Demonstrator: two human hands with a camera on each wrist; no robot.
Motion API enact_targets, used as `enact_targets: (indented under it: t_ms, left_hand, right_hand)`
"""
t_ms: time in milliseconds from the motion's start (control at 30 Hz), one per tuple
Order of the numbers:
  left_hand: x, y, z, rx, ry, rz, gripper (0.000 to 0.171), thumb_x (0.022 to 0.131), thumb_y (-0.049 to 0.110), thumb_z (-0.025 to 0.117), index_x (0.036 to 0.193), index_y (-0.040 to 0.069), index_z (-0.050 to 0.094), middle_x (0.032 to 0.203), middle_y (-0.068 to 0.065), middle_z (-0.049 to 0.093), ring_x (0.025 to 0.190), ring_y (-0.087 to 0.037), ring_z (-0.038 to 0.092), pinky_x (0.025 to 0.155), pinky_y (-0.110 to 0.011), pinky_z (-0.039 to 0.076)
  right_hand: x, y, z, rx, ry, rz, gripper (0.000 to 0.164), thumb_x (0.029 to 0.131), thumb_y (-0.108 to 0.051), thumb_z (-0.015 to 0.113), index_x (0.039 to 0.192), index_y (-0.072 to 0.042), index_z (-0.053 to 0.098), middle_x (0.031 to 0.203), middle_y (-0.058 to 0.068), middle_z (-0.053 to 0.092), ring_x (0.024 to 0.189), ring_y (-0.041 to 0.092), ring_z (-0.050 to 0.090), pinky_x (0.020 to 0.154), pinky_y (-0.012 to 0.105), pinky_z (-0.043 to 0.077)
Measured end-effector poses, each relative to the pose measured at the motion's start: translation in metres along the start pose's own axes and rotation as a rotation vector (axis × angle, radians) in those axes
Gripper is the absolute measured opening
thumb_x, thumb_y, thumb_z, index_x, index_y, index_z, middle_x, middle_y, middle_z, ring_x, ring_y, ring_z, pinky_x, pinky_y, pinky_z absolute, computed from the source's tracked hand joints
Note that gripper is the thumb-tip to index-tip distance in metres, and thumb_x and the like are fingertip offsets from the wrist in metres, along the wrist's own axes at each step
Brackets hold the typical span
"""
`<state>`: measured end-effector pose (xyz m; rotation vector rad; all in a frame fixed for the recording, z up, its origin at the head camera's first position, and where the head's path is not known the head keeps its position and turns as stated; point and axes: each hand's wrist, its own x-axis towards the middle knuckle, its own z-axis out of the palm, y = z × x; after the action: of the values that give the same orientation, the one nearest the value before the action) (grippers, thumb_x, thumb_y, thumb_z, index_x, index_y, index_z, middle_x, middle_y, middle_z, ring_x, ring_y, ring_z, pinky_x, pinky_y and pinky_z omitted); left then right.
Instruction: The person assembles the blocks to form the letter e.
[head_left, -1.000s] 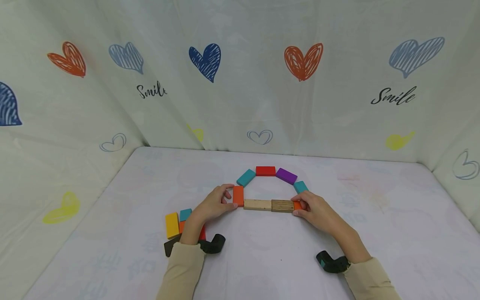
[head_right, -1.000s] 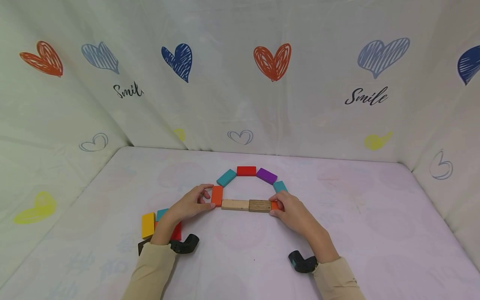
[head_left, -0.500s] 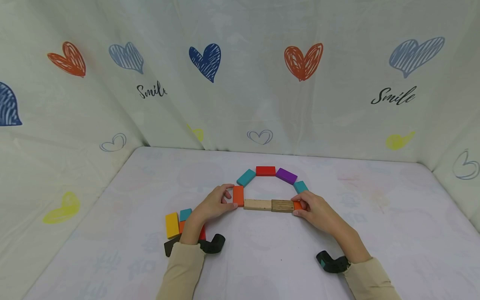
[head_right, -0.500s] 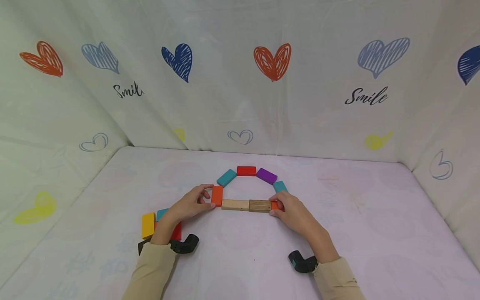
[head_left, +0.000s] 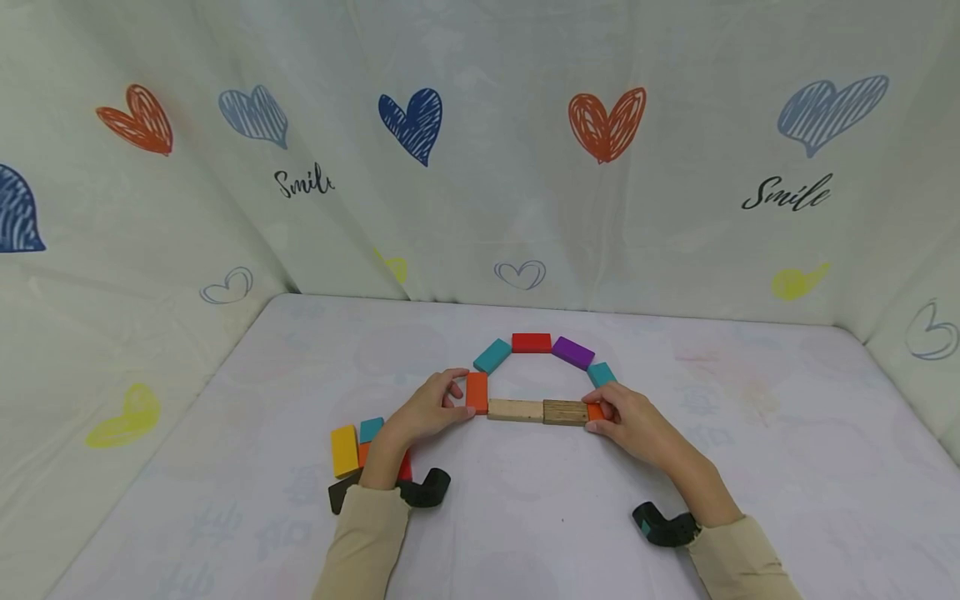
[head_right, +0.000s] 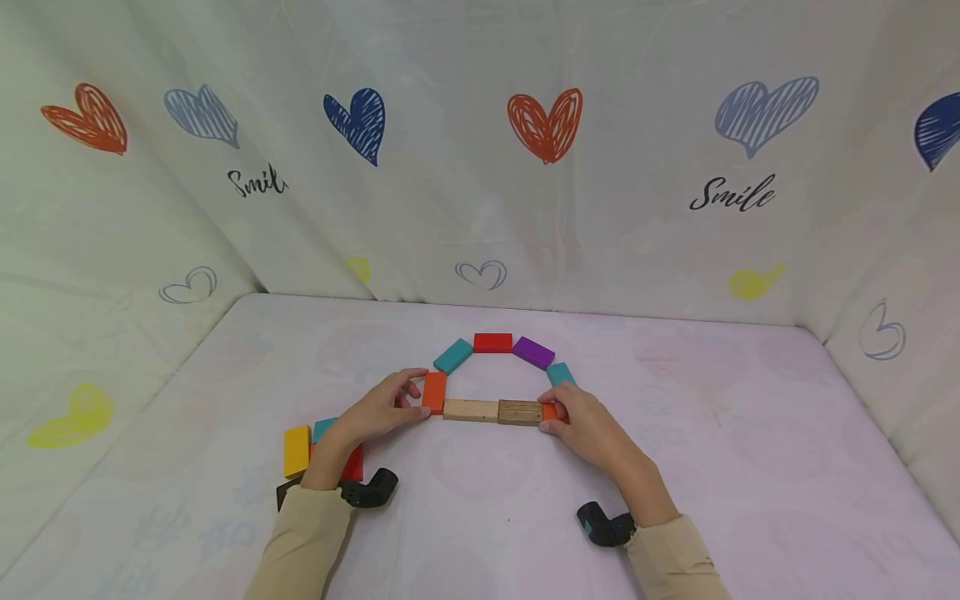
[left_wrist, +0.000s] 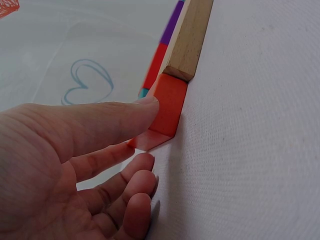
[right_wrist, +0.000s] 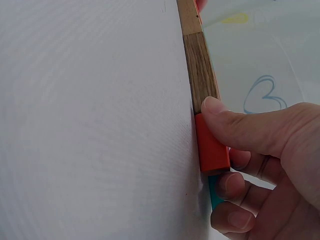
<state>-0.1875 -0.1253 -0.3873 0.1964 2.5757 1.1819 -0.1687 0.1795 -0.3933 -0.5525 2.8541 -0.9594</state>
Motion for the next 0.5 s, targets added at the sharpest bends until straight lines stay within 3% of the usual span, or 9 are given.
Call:
enact_targets:
  t_ms: [500]
  left_hand:
    - [0.0007,-0.0008,0.0008,0.008,0.003,-0.003,0.058,0.085,0.016,0.068,0.136,0.009,0.042,0.101,-0.005,0.050,0.084,-0.015,0.046,0.071,-0.025,0.040]
  right_hand:
    - [-0.0002,-0.0001,-0.0008,0.005,-0.012,0.010,0.032,0.082,-0.013,0.070,0.110,-0.003,0.060,0.076,0.000,0.043,0.073,0.013,0.042,0.059,0.020,0.036]
